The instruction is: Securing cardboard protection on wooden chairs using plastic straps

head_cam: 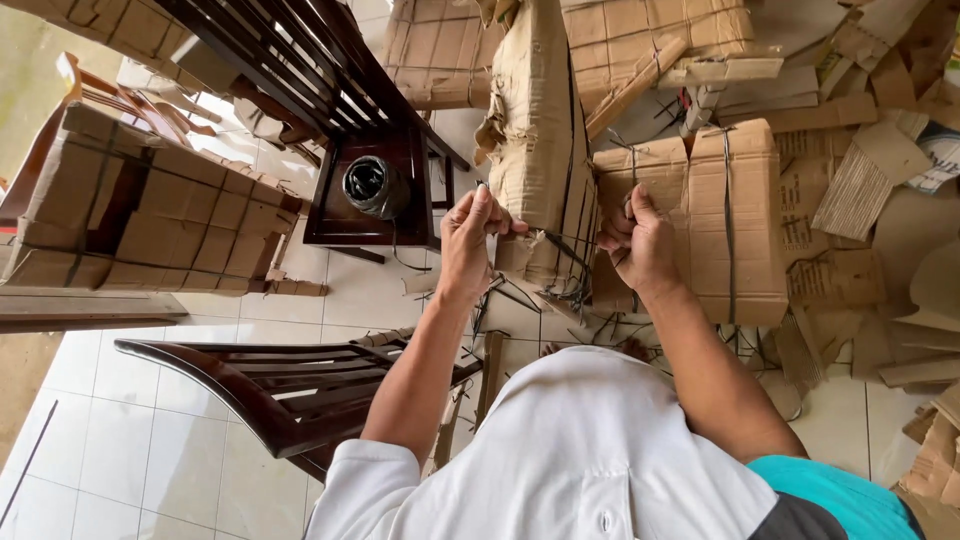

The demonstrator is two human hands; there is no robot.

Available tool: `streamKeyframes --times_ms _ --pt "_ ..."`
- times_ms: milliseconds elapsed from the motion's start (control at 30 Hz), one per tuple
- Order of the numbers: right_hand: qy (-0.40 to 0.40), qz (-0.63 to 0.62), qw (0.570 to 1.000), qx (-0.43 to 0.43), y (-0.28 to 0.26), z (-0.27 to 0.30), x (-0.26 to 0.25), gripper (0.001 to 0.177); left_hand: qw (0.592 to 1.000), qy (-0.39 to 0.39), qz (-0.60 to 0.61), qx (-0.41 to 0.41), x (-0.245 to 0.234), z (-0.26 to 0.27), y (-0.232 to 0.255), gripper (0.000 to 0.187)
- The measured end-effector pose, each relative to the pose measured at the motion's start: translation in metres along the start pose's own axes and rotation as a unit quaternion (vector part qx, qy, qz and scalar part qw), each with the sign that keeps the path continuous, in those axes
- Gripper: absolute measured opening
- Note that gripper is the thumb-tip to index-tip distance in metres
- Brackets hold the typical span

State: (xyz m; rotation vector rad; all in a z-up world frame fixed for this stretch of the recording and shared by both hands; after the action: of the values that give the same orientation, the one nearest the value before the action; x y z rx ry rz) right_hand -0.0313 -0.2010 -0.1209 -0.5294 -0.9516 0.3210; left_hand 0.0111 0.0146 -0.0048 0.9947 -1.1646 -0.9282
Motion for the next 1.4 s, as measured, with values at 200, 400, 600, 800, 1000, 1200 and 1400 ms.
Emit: streamKeyframes --times_ms 200,400,600,800,1000,1200,1400 --pt "-0.075 -0.009 0.996 -0.040 -0.030 0.029 0.002 0.041 0.880 -0.169 -0.409 0.173 0.020 0.001 0.045 0.037" --pt "-0.173 0.101 0.951 -0.237 -0.086 0.067 0.042 0.043 0.776 -0.318 -0.516 0.174 0.081 0.010 0.055 0.027" --pt "-0.243 0.231 0.879 -0.337 -0.121 0.094 0.089 0.038 0.731 -0.401 -0.511 0.208 0.068 -0.004 0.004 0.028" --pt "-0.257 0.285 0.857 -0.343 -0.122 0.086 0.109 0.037 0.680 -0.421 -0.505 0.326 0.063 0.004 -0.013 0.024" --pt "-0.208 0.349 0.772 -0.488 -0.136 0.080 0.126 0.038 0.766 -0.353 -0.481 0.239 0.062 -0.008 0.000 0.040" --pt "0.104 0.351 0.703 -0.609 -0.129 0.082 0.068 0.026 0.796 -0.345 -0.466 0.174 0.066 -0.006 0.006 0.038" --pt "-0.135 0.375 0.860 -0.318 -0.053 0.072 0.069 0.036 0.812 -0.323 -0.472 0.113 0.058 -0.024 -0.002 0.040"
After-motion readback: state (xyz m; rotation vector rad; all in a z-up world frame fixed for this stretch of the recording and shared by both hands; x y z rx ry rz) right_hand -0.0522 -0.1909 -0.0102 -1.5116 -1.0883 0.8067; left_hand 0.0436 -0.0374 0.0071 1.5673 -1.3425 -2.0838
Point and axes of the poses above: each hand's wrist, its own z-axis away from the middle knuckle, its own x-axis out of the palm, y = z × x, the point moved 3 cm from there along -z, towards the middle knuckle, and after that the axes turned 15 degrees about y, right-handed, at the moved point
